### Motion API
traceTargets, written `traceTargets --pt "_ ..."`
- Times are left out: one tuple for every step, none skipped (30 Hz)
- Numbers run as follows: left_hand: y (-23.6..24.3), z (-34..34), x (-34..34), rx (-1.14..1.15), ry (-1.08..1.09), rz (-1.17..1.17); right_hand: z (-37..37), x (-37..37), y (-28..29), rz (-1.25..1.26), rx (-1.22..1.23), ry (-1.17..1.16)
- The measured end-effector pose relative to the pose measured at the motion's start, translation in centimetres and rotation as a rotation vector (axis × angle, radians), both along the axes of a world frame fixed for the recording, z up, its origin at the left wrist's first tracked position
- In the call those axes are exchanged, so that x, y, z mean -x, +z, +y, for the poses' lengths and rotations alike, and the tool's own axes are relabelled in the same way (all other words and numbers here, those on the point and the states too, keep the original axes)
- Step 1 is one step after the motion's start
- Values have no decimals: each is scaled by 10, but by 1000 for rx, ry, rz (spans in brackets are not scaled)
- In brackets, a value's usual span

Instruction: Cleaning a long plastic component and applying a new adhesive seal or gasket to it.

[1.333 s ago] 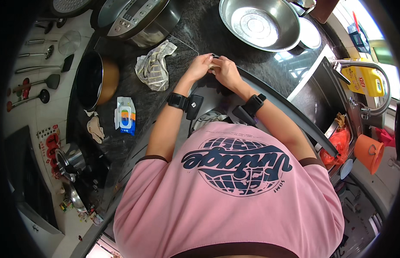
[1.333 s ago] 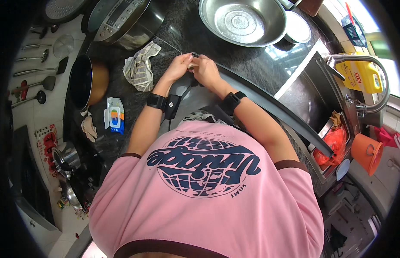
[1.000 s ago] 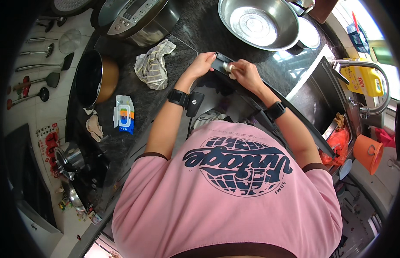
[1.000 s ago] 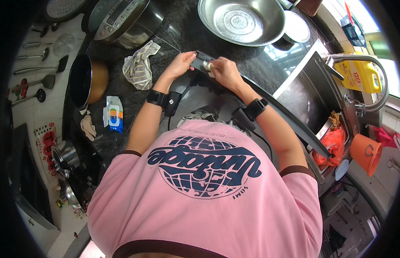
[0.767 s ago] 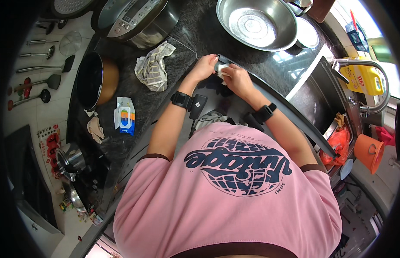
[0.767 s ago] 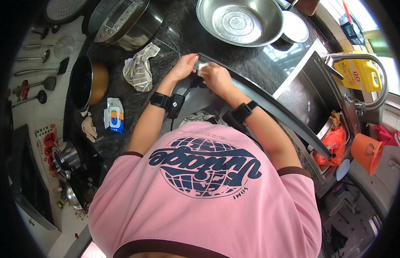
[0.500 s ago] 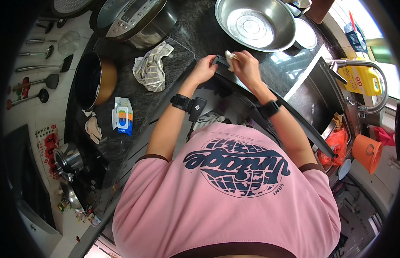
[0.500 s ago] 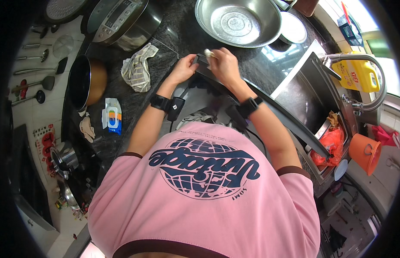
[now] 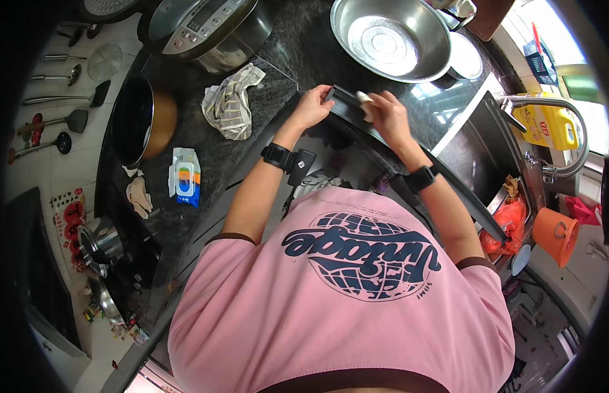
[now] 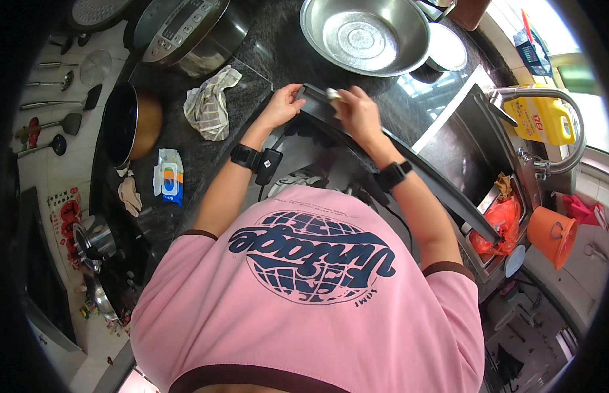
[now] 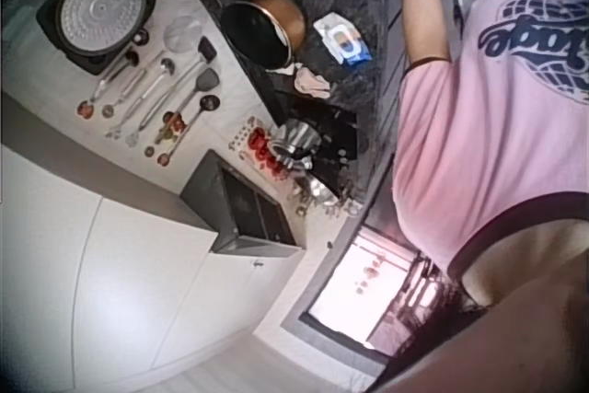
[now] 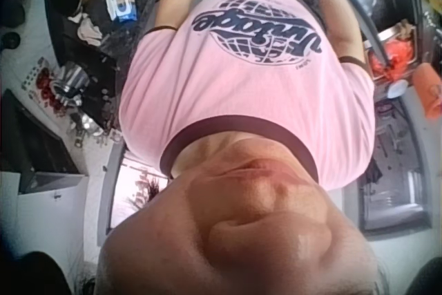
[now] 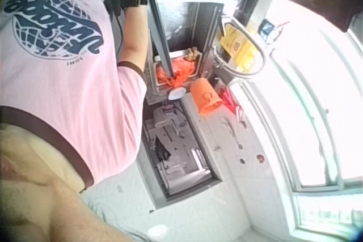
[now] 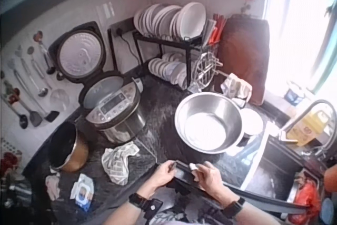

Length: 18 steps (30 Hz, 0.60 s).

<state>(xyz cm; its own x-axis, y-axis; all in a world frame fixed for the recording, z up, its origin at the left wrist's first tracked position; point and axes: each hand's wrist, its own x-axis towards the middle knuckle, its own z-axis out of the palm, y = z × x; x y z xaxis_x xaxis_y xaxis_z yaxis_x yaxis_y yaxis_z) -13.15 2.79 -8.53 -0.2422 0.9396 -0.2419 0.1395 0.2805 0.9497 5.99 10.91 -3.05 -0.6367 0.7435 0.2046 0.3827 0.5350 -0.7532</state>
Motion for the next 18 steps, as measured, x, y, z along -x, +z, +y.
traceTargets --pt "-2 -1 0 -2 -12 -15 0 16 3 58 -146 76" --pt "-4 -2 1 -5 -23 -30 0 32 6 117 -293 152" --pt "-3 -1 1 -6 -25 -28 -2 44 5 106 -322 196" --pt "-3 -1 0 -2 -34 77 -2 53 4 95 -351 240" --pt "-2 0 0 2 -44 181 -2 58 1 53 -352 251" --pt "-3 -2 1 4 -38 182 -2 61 0 55 -351 257" --pt "-4 -3 2 -33 -7 170 -3 63 0 65 -375 282" --pt "-6 -5 2 -69 23 159 -3 66 -1 75 -399 306" --pt "-2 -4 0 -70 24 158 0 66 -6 74 -400 307" --pt "1 -4 -2 -43 38 58 4 65 -15 45 -333 186" --pt "4 -3 -5 -15 50 -42 8 62 -21 15 -267 64" --pt "2 -5 -4 -15 59 -41 8 59 -18 101 -204 78" --pt "0 -8 -3 -9 54 -43 6 56 -15 166 -195 160" --pt "-1 -10 -1 -3 48 -46 4 55 -11 230 -185 241" --pt "2 -10 2 2 -2 11 2 54 -5 226 -183 242" --pt "5 -10 0 3 -1 7 0 56 0 215 -302 326" --pt "7 -9 -3 -17 -4 -5 -3 56 2 204 -421 409" --pt "9 -7 -2 -41 -6 -11 -2 56 0 205 -423 410"
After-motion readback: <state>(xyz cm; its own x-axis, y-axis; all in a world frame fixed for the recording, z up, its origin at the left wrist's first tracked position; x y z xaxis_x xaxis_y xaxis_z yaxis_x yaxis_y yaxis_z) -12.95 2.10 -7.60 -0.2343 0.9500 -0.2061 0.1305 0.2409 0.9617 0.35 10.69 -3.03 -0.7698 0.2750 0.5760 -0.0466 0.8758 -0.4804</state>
